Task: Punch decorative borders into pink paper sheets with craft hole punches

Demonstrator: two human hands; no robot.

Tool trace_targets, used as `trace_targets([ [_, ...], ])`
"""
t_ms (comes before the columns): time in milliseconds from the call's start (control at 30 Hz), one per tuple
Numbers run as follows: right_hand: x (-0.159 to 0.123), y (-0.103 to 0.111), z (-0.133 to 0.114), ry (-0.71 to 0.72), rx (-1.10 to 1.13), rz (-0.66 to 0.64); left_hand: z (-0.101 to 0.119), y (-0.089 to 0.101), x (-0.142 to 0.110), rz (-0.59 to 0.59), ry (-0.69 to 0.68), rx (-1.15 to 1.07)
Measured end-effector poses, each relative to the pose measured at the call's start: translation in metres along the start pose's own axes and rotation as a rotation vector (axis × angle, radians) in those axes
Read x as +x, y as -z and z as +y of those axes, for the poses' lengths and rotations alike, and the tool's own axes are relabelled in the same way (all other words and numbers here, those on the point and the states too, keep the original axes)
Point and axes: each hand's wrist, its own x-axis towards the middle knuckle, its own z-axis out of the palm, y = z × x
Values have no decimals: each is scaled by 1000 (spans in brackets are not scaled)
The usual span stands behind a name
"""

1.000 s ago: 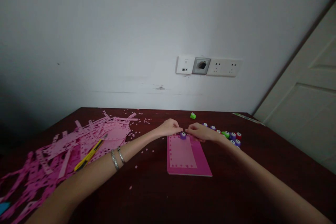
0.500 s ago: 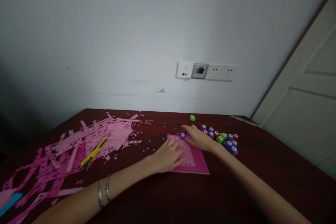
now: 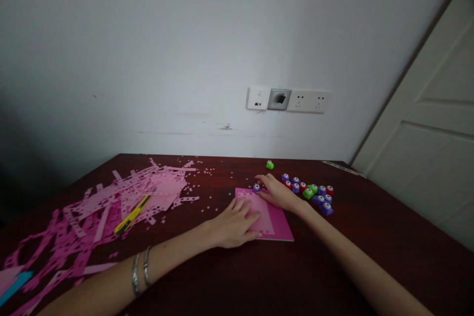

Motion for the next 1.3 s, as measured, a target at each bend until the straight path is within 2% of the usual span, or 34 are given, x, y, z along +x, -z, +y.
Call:
trace_targets([
  [133, -2, 8, 8, -13, -2, 82, 1, 2, -3, -4, -20, -22],
  [233, -10, 24, 13, -9, -31, 129, 4, 4, -3, -17, -27, -39],
  [367, -34, 47, 16, -52, -78, 146, 7, 5, -1, -33, -17, -48],
  [467, -57, 55, 19, -124, -116, 141, 7, 5, 0, -39, -21, -49],
  [667, -91, 46, 34, -179, -143, 58, 8, 6, -1, -64, -19, -84],
  [900, -98, 38, 39, -213, -115, 1, 0, 11, 10, 15, -38, -76],
  [1000, -92, 47, 33, -228, -126, -6, -16, 17, 25, 88, 2, -95],
  [1100, -74, 64, 34, -226, -134, 23, -43, 28, 53, 200, 32, -125],
  [1167, -54, 76, 41, -185, -132, 47, -64, 35, 80, 266, 34, -153],
  [1233, -27, 85, 55, -200, -140, 61, -85, 40, 113, 284, 62, -181],
  [1300, 2, 89, 71, -262, -158, 17, -102, 41, 147, 273, 165, -264],
])
